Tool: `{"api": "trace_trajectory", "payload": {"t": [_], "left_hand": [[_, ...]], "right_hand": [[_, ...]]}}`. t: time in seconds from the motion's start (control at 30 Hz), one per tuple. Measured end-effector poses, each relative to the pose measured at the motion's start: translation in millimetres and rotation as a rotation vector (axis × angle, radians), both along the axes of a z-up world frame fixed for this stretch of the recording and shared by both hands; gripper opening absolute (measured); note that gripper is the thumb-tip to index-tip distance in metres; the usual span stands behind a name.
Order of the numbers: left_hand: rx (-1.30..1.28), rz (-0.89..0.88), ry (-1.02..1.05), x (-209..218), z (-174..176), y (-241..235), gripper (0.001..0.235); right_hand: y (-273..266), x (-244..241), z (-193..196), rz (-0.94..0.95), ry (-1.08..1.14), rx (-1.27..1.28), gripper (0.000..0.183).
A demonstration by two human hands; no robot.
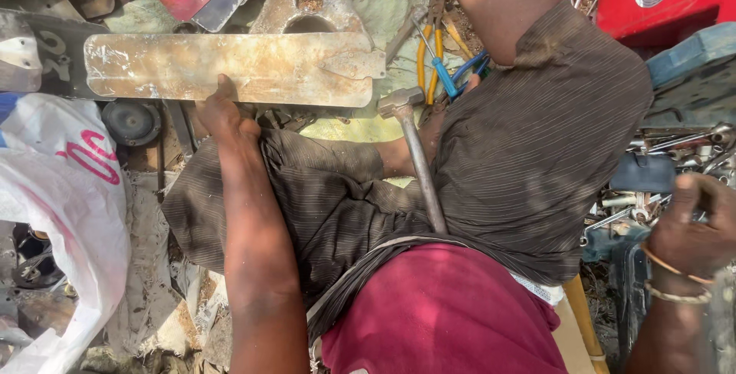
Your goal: The person sits on the ground and uses a hammer to strike several metal plates placed on an anvil. The person repeatedly hits different sections of the metal plates, adjusting their position between strikes.
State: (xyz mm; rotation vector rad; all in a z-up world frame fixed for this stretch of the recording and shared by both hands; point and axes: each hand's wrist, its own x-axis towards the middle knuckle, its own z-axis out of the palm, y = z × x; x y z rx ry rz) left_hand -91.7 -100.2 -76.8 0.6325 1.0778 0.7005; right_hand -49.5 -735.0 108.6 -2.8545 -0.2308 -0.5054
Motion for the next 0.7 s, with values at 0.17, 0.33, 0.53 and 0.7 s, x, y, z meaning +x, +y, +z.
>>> {"api": "trace_trajectory", "payload": {"t": [0.17, 0.33, 0.53, 0.7], "left_hand": [[0.054, 0.016, -0.147, 0, 3, -1, 0.039], [-0.006, 0.007, 0.079, 4, -8, 7, 0.05], [0.032, -0.084, 0.171, 8, -15, -9, 0.057], [0.186, -0.071, -0.159, 28, -24, -2, 0.06]], "right_hand": [[199, -3, -42, 0.38, 0.671, 0.021, 0.059], [254, 7, -100, 0.273, 1.159, -0.029, 0.066], [244, 9, -128, -0.165, 1.657, 1.228, 0.036], [274, 16, -114, -0.187, 1.589, 1.38, 0.02]]}}
